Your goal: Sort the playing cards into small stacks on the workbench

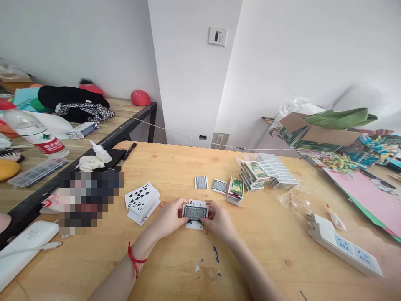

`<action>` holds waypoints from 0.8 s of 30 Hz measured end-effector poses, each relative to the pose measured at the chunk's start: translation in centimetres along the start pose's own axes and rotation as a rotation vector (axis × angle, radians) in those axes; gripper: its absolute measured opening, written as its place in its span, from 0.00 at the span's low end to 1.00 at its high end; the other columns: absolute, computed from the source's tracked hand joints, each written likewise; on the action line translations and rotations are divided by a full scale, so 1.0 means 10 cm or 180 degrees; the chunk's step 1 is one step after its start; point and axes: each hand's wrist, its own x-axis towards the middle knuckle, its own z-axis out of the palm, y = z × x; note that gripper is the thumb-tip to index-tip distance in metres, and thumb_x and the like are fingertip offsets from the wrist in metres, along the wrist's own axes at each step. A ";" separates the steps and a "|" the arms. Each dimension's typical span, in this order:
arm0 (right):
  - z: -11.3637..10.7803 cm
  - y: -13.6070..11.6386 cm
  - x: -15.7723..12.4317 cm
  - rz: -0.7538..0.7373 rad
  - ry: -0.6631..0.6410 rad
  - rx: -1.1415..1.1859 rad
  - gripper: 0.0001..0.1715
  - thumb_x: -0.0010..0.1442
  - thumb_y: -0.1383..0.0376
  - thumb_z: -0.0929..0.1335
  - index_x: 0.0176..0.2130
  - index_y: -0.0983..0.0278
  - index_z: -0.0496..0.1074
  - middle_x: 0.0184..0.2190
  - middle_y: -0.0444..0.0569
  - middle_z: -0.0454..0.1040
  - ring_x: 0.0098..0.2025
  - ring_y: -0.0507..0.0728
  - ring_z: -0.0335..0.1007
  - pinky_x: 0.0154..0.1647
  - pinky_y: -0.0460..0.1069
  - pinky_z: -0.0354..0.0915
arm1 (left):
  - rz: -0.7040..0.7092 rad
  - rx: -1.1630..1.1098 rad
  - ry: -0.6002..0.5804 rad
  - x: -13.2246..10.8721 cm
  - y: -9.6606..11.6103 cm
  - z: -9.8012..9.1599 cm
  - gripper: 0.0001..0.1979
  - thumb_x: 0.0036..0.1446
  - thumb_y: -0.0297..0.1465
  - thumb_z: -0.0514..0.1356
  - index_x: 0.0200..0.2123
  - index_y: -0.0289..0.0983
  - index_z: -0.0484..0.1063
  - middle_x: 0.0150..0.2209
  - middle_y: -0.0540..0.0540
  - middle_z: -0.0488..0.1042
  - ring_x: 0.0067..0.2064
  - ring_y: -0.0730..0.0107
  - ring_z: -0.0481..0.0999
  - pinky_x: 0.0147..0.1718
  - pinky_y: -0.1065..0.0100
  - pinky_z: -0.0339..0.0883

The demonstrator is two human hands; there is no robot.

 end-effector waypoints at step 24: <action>-0.03 0.05 0.04 0.0144 -0.0030 0.0237 0.13 0.43 0.69 0.68 0.33 0.63 0.67 0.23 0.44 0.75 0.25 0.56 0.70 0.26 0.48 0.63 | -0.0181 0.0409 0.0026 0.02 0.04 -0.01 0.13 0.39 0.28 0.59 0.33 0.37 0.71 0.29 0.48 0.76 0.30 0.65 0.73 0.25 0.73 0.58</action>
